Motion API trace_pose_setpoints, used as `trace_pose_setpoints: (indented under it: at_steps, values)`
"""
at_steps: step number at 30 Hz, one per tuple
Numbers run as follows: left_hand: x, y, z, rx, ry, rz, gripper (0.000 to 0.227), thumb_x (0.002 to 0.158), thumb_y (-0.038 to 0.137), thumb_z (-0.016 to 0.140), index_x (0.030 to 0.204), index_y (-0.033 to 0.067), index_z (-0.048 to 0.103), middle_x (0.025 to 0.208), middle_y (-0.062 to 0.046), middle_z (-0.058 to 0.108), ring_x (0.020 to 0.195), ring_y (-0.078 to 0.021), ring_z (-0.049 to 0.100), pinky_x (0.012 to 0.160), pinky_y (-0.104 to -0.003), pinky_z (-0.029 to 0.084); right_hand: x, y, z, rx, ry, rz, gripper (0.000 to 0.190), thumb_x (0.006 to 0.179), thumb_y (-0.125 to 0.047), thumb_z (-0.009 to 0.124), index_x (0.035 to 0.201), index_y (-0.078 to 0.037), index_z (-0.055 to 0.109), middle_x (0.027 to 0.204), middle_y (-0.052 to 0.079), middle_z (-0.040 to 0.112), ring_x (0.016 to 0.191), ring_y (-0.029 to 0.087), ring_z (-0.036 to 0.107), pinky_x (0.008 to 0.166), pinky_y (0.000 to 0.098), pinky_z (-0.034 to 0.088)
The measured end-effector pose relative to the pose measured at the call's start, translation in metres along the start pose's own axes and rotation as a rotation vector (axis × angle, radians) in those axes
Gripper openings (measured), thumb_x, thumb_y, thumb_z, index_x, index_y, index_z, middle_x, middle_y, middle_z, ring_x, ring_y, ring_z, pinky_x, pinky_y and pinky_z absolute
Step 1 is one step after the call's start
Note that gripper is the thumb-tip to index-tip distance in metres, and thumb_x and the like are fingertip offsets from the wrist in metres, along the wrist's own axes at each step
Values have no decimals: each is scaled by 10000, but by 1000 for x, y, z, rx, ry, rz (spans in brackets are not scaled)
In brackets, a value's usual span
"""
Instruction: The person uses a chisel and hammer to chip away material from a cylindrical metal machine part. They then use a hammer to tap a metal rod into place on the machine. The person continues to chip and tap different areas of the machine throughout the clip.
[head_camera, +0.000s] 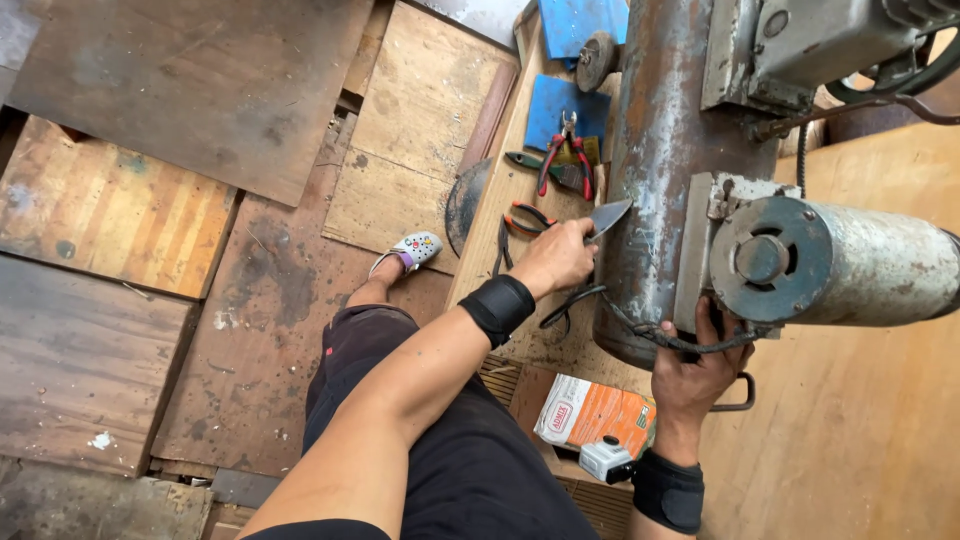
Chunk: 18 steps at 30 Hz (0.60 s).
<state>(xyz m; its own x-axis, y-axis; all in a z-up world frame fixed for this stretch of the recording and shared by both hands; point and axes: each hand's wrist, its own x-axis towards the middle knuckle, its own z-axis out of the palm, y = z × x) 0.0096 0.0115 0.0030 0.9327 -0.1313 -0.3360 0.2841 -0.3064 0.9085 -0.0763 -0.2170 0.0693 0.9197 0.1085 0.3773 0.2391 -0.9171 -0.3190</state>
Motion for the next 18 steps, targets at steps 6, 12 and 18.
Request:
trace_pose_setpoints:
  at_steps: [6, 12, 18]
  values:
    - [-12, 6, -3, 82, -61, -8, 366, 938, 196, 619, 1265, 32, 636, 1016, -262, 725, 984, -413, 712, 891, -499, 541, 0, 5, 3, 24, 38, -28, 476, 883, -133, 830, 1328, -16, 710, 1435, 209, 631, 1403, 381, 523, 1228, 520, 328]
    - [-14, 11, -10, 80, -22, -2, 275, 964, 192, 586, 1160, 17, 666, 983, -244, 739, 949, -407, 722, 865, -503, 547, 0, 0, 1, -9, 13, 1, 477, 882, -112, 834, 1331, -4, 713, 1411, 200, 643, 1389, 393, 516, 1226, 515, 342]
    - [0, 11, -8, 164, -62, -2, 256, 963, 174, 572, 1136, 2, 649, 934, -239, 743, 899, -391, 740, 849, -494, 566, 0, 2, 4, 22, 37, -12, 466, 889, -125, 826, 1327, -13, 711, 1446, 205, 626, 1412, 392, 511, 1237, 510, 329]
